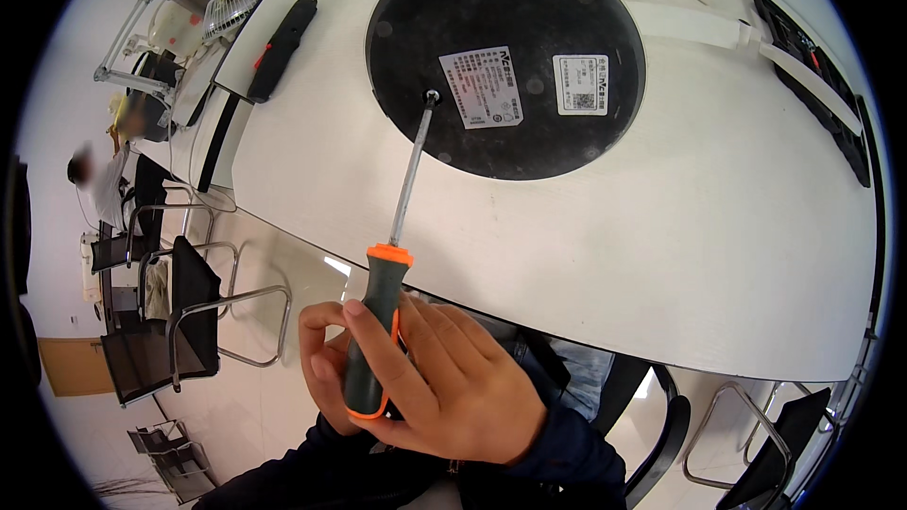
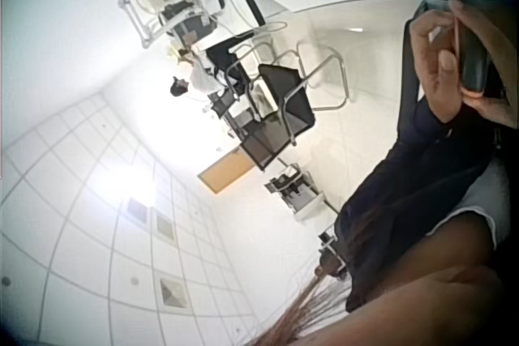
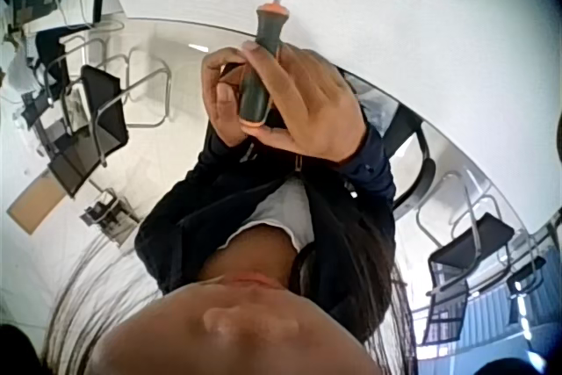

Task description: The person uses a screwdriver to tighten screws on the base of a white fan, then flips the fan over and tightens screws on the neck. The person works at a white desk in an office environment.

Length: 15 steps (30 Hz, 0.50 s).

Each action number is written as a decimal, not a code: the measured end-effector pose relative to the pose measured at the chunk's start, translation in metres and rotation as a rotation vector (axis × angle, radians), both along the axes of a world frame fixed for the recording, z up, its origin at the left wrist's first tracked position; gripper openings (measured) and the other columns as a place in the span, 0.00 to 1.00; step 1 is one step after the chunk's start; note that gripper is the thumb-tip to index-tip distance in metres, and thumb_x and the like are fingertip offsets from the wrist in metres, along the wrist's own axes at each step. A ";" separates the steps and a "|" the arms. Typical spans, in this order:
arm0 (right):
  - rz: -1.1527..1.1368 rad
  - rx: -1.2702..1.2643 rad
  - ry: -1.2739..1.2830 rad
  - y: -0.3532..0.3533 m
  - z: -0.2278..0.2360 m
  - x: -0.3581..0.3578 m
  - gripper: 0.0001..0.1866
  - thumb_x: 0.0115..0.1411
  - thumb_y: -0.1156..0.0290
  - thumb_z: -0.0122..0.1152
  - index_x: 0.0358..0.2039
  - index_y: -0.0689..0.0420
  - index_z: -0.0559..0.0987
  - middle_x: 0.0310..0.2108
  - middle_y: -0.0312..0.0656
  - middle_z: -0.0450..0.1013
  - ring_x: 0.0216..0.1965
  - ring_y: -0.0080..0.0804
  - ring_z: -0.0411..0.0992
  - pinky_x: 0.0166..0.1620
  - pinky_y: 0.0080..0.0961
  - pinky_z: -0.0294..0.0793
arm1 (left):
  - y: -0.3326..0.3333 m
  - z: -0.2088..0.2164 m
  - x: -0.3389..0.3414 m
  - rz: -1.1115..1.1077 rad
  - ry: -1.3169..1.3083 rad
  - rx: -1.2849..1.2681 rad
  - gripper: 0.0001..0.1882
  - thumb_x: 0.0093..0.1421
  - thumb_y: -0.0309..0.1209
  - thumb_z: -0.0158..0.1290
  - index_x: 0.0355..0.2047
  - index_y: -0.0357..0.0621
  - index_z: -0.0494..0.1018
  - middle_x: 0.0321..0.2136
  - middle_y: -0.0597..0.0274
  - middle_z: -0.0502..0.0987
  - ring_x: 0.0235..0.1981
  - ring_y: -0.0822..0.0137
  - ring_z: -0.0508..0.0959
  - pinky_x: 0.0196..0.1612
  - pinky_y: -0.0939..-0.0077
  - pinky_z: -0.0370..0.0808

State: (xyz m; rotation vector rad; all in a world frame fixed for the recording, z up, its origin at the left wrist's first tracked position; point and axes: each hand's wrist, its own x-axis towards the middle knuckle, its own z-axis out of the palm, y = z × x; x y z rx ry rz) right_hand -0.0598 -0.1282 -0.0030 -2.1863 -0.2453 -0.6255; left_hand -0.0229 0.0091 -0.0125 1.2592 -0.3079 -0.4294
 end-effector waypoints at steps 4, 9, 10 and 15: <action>-0.101 -0.195 0.014 0.006 -0.006 0.002 0.35 0.41 0.52 0.62 0.45 0.65 0.68 0.37 0.53 0.69 0.36 0.44 0.72 0.42 0.36 0.69 | -0.010 0.000 0.002 0.047 0.215 0.042 0.29 0.57 0.47 0.41 0.46 0.34 0.51 0.26 0.50 0.71 0.24 0.69 0.71 0.28 0.80 0.69; -0.136 -0.274 0.003 -0.034 0.028 0.009 0.35 0.41 0.53 0.62 0.44 0.65 0.68 0.39 0.53 0.69 0.41 0.48 0.69 0.45 0.36 0.65 | 0.004 -0.003 0.018 -0.292 0.410 -0.290 0.24 0.56 0.41 0.45 0.47 0.41 0.52 0.22 0.53 0.67 0.19 0.66 0.69 0.19 0.76 0.68; -0.240 -0.336 -0.070 -0.048 0.038 0.017 0.32 0.43 0.56 0.60 0.45 0.64 0.68 0.41 0.52 0.69 0.42 0.47 0.68 0.46 0.35 0.64 | 0.007 -0.003 0.019 -0.265 0.420 -0.303 0.24 0.56 0.40 0.45 0.46 0.41 0.52 0.21 0.53 0.67 0.18 0.66 0.69 0.18 0.76 0.68; -0.573 -0.750 -0.238 -0.127 0.068 0.077 0.23 0.52 0.67 0.56 0.48 0.60 0.67 0.44 0.49 0.67 0.45 0.42 0.66 0.48 0.30 0.63 | -0.005 0.010 0.016 -0.145 0.414 -0.204 0.20 0.56 0.36 0.46 0.44 0.43 0.52 0.24 0.54 0.65 0.15 0.67 0.67 0.14 0.80 0.65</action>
